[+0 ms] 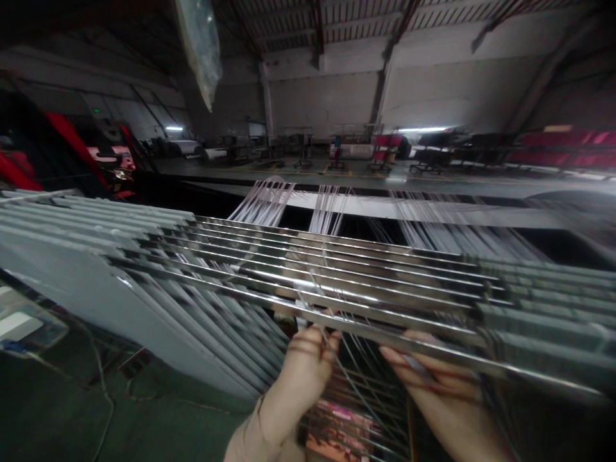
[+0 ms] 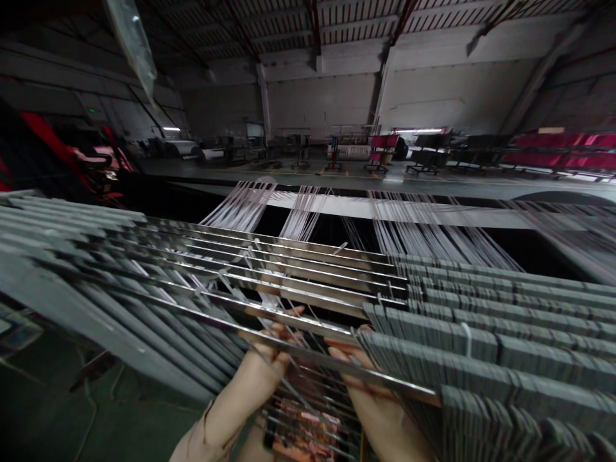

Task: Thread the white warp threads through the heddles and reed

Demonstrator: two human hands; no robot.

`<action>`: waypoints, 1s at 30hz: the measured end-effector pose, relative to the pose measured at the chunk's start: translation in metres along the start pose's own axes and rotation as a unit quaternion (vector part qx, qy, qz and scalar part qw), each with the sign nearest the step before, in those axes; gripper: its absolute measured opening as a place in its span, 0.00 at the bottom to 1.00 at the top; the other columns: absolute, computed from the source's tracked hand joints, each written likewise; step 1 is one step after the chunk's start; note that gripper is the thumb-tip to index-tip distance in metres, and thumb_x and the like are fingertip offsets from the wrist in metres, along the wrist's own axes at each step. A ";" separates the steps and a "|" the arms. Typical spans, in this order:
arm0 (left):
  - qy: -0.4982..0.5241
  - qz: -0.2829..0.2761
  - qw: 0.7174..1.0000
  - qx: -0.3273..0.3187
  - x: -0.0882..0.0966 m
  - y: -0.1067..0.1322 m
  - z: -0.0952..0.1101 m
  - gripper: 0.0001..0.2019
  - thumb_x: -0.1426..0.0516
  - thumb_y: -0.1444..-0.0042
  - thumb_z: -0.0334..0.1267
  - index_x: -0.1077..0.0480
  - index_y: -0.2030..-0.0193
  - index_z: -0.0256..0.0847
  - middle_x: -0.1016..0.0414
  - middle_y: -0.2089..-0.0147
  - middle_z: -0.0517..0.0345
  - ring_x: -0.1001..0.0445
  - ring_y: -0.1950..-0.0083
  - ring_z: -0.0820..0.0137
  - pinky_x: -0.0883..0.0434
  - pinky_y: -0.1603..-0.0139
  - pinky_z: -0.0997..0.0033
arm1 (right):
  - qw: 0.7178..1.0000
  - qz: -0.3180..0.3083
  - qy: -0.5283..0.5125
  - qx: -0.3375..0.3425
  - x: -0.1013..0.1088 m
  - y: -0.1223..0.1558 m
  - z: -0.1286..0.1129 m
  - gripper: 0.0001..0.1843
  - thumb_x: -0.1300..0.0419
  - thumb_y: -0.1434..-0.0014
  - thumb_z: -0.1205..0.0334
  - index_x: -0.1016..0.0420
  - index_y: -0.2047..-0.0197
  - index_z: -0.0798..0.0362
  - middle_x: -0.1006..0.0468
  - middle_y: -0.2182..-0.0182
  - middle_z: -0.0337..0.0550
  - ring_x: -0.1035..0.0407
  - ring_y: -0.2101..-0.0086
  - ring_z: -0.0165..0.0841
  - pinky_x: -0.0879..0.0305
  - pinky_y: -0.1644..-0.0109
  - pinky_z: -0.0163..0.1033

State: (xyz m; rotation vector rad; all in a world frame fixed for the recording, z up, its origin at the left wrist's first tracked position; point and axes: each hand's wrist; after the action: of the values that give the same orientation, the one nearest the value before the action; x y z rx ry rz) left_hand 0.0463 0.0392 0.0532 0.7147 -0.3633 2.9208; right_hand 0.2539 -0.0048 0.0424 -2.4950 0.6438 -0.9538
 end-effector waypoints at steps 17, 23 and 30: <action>0.295 -0.089 0.943 0.121 0.012 0.008 0.021 0.13 0.43 0.46 0.44 0.26 0.61 0.36 0.30 0.78 0.61 0.33 0.80 0.75 0.36 0.79 0.78 | 0.980 -0.172 -0.096 0.015 0.006 -0.015 -0.052 0.13 0.44 0.41 0.55 0.16 0.66 0.41 0.16 0.65 0.37 0.20 0.63 0.38 0.21 0.60 0.37; 0.085 -0.036 0.996 -0.012 0.008 0.037 0.013 0.12 0.47 0.39 0.38 0.23 0.57 0.42 0.21 0.58 0.49 0.23 0.55 0.61 0.28 0.51 0.65 | 0.988 -0.151 -0.029 -0.007 -0.001 -0.013 -0.051 0.12 0.40 0.44 0.51 0.18 0.68 0.46 0.16 0.67 0.40 0.21 0.65 0.39 0.21 0.59 0.39; -0.042 0.073 0.996 0.039 0.004 0.003 -0.013 0.18 0.48 0.43 0.33 0.25 0.49 0.35 0.20 0.59 0.41 0.22 0.56 0.54 0.27 0.52 0.59 | 0.984 -0.067 0.074 0.148 0.021 0.010 -0.014 0.14 0.42 0.39 0.50 0.17 0.61 0.44 0.17 0.62 0.42 0.21 0.62 0.41 0.23 0.54 0.44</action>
State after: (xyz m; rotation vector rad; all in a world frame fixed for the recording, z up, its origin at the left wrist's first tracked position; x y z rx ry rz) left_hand 0.0365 0.0399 0.0428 0.8587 -0.3250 3.0628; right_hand 0.2549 -0.0270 0.0582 -2.2405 0.3492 -1.1990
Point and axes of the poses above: each hand's wrist, its own y-axis away from the middle knuckle, its own x-axis out of the back of the hand, z = x × y
